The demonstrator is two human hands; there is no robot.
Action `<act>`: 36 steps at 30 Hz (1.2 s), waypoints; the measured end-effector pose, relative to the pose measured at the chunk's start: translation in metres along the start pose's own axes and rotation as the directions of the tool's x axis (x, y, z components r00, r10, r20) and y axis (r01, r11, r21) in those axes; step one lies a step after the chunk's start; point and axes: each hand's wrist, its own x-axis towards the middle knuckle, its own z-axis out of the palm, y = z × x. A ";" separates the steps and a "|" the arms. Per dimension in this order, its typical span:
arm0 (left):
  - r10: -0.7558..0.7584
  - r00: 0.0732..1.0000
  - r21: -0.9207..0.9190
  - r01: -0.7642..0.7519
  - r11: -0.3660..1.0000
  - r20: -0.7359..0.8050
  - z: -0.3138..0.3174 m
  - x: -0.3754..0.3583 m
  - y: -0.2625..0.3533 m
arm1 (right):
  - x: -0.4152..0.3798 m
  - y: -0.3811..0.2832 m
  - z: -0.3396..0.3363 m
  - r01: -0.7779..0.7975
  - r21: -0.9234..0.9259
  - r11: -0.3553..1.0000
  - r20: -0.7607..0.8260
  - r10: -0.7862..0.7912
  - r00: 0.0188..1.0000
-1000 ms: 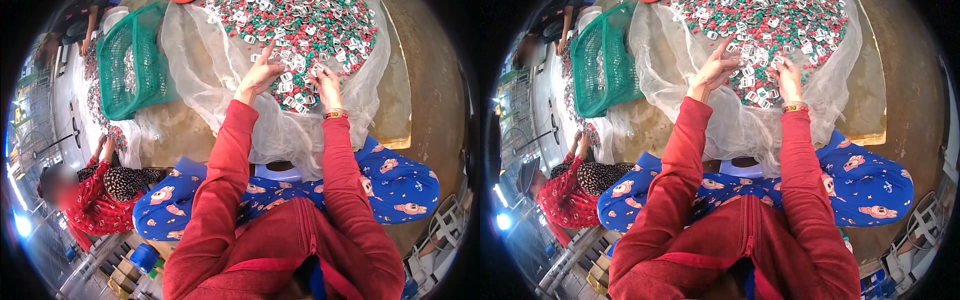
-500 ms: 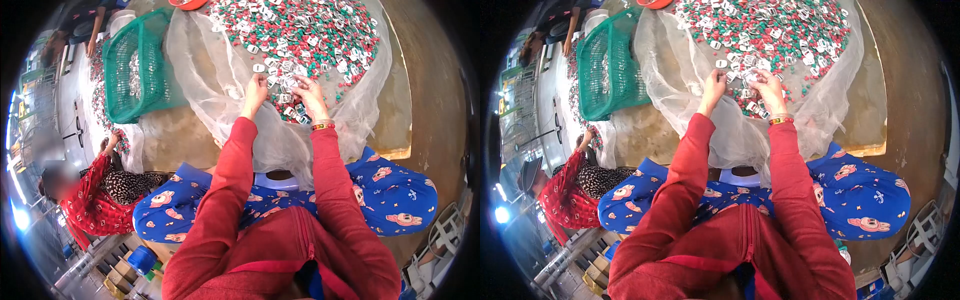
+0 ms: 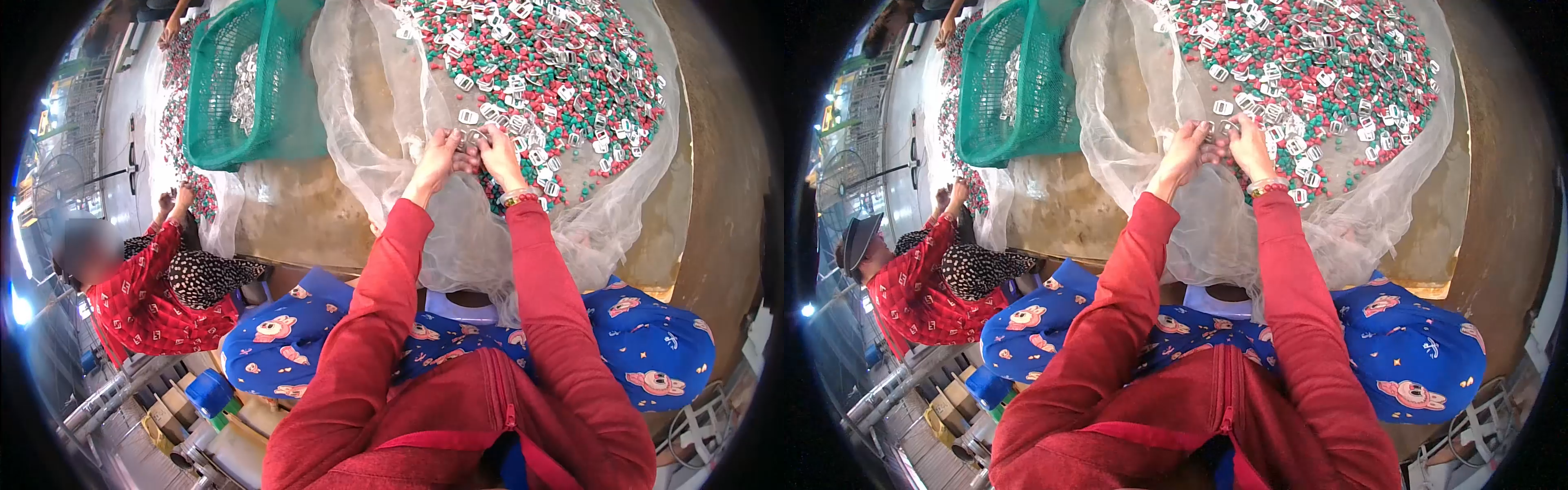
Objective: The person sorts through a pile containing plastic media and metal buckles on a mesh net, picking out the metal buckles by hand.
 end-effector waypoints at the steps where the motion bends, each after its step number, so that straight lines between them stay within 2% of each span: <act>1: 0.003 0.999 0.097 0.001 0.995 -0.038 -0.004 0.006 -0.002 | 0.001 -0.005 0.001 0.004 -0.086 0.996 0.045 -0.001 0.999; 2: 0.008 0.997 0.194 0.007 0.981 -0.076 -0.008 0.011 -0.005 | 0.002 -0.006 0.004 0.009 -0.098 0.995 0.065 -0.002 0.998; 5: 0.093 0.992 0.242 -0.070 0.968 -0.083 -0.015 0.021 -0.008 | 0.007 -0.013 0.012 0.030 -0.155 0.987 0.131 -0.010 0.991; 8: 0.148 0.974 0.557 -0.029 0.830 -0.170 -0.028 0.033 -0.019 | 0.015 -0.008 0.024 0.044 -0.192 0.980 0.095 -0.026 0.995; 9: 0.248 0.954 0.744 -0.043 0.667 -0.167 -0.030 0.033 -0.023 | 0.016 -0.010 0.024 0.105 -0.236 0.966 0.099 -0.083 0.992; 11: 0.424 0.902 0.973 -0.019 0.228 -0.082 -0.034 0.035 -0.032 | 0.018 -0.015 0.024 0.045 -0.403 0.914 0.148 0.017 0.989; 12: 0.414 0.906 0.968 -0.018 0.251 -0.091 -0.032 0.034 -0.029 | 0.019 -0.016 0.024 0.019 -0.486 0.874 0.163 0.069 0.984; 13: 0.402 0.910 0.961 -0.018 0.276 -0.098 -0.028 0.033 -0.028 | 0.020 -0.017 0.024 0.045 -0.530 0.847 0.169 0.054 0.984; 17: 0.394 0.914 0.955 -0.024 0.296 -0.099 -0.023 0.033 -0.032 | 0.024 -0.037 0.014 0.111 -0.605 0.789 0.258 0.062 0.964; 20: 0.402 0.912 0.953 -0.050 0.299 -0.079 -0.027 0.035 -0.033 | 0.031 -0.018 0.020 0.133 -0.563 0.815 0.218 -0.009 0.976; 26: 0.383 0.921 0.970 -0.026 0.242 -0.071 -0.025 0.037 -0.030 | 0.038 -0.002 0.020 0.213 -0.515 0.831 0.291 -0.064 0.954; 29: 0.420 0.907 0.984 -0.043 0.172 -0.034 -0.023 0.038 -0.033 | 0.040 -0.002 0.018 0.240 -0.512 0.825 0.335 -0.065 0.940; 32: 0.362 0.928 0.987 0.036 0.154 -0.090 -0.014 0.037 -0.024 | 0.044 0.001 0.016 0.271 -0.485 0.832 0.373 -0.083 0.924; 36: 0.365 0.929 0.994 0.021 0.111 -0.060 -0.010 0.038 -0.022 | 0.044 0.001 0.012 0.301 -0.450 0.841 0.431 -0.091 0.898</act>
